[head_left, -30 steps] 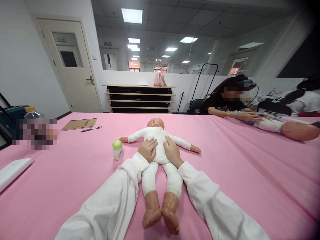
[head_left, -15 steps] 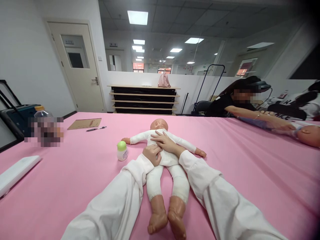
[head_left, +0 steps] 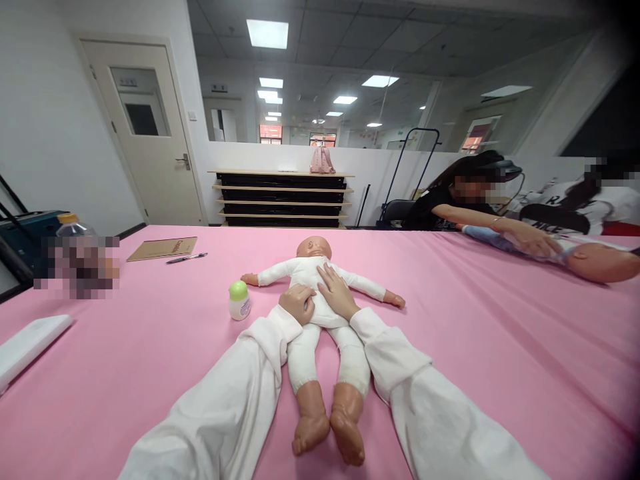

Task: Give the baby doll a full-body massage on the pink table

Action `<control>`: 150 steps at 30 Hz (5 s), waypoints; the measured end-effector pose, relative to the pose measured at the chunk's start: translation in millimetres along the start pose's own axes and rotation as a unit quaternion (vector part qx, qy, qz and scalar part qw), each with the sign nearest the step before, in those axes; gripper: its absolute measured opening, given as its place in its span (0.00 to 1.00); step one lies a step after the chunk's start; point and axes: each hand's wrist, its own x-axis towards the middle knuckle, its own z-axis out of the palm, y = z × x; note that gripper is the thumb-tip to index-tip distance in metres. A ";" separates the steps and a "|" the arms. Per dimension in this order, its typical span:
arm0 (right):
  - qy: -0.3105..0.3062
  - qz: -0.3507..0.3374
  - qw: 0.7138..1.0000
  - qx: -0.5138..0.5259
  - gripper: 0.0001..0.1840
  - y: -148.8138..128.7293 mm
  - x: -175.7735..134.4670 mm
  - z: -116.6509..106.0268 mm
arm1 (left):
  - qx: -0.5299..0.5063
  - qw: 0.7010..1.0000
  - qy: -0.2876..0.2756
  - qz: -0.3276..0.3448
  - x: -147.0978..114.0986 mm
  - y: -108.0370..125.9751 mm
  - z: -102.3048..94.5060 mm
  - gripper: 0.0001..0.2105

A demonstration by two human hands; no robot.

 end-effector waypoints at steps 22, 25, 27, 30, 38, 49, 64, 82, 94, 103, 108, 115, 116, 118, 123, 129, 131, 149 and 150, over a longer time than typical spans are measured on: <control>0.023 -0.080 0.996 0.026 0.28 4.8 -44.2 0.8 | 0.084 0.951 -0.295 -0.047 56.1 18.3 16.2 0.22; 0.007 -0.070 0.997 0.025 0.27 7.1 -44.5 1.2 | 0.084 0.959 -0.258 -0.078 58.7 10.1 17.8 0.22; 0.001 -0.067 0.997 0.027 0.27 8.4 -44.9 1.5 | 0.084 0.963 -0.229 -0.117 57.7 4.7 16.6 0.21; -0.002 -0.068 0.997 0.034 0.26 9.3 -45.4 1.3 | 0.081 0.960 -0.173 -0.206 51.6 -3.6 13.6 0.23; 0.009 -0.058 0.997 0.045 0.27 11.3 -45.1 3.0 | 0.071 0.961 -0.077 -0.255 8.2 -8.3 23.1 0.27; 0.026 -0.040 0.998 0.048 0.27 13.5 -42.2 6.4 | 0.068 0.956 -0.273 -0.088 29.7 37.0 7.9 0.22; 0.005 -0.055 0.997 0.045 0.26 11.3 -45.2 0.6 | 0.064 0.935 -0.150 -0.316 42.8 -23.4 15.2 0.27; 0.036 -0.060 0.995 0.070 0.30 21.0 -40.8 7.0 | 0.034 0.952 0.123 -0.279 11.4 -65.6 8.6 0.22; 0.002 -0.060 0.998 0.023 0.28 12.5 -40.9 3.2 | -0.172 0.978 -0.012 -0.114 11.8 -56.8 9.8 0.16; -0.132 -0.012 0.990 -0.038 0.29 -1.2 -27.2 -22.8 | -0.195 0.966 -0.007 -0.170 10.9 -55.3 11.0 0.15; -0.110 0.018 0.992 -0.057 0.33 -12.0 -4.3 -22.1 | -0.160 0.978 -0.009 -0.131 11.3 -56.9 11.8 0.19; -0.015 0.089 0.996 -0.014 0.34 7.3 15.3 1.0 | -0.135 0.979 -0.033 -0.146 12.3 -62.0 18.3 0.14; -0.007 0.113 0.994 0.003 0.34 13.3 15.2 2.1 | -0.142 0.978 -0.036 -0.146 12.0 -62.2 19.0 0.13; 0.001 0.156 0.987 0.031 0.35 25.8 13.1 2.8 | -0.153 0.977 -0.039 -0.144 11.3 -62.1 19.9 0.11; 0.024 0.224 0.972 0.068 0.38 46.8 4.3 3.0 | -0.158 0.978 -0.029 -0.136 10.9 -62.0 20.8 0.14; 0.073 0.211 0.974 0.043 0.31 42.8 -0.5 2.2 | -0.149 0.979 -0.022 -0.135 11.9 -60.8 18.2 0.17; 0.092 0.173 0.981 0.013 0.31 39.3 -1.8 -0.9 | -0.154 0.978 -0.023 -0.142 11.4 -60.2 16.9 0.18; 0.036 0.099 0.992 0.063 0.30 68.3 5.3 8.8 | -0.172 0.973 -0.028 -0.152 10.5 -62.4 18.1 0.17; 0.047 0.125 0.990 0.045 0.29 70.2 4.6 9.9 | -0.175 0.972 -0.025 -0.154 10.9 -61.5 17.7 0.16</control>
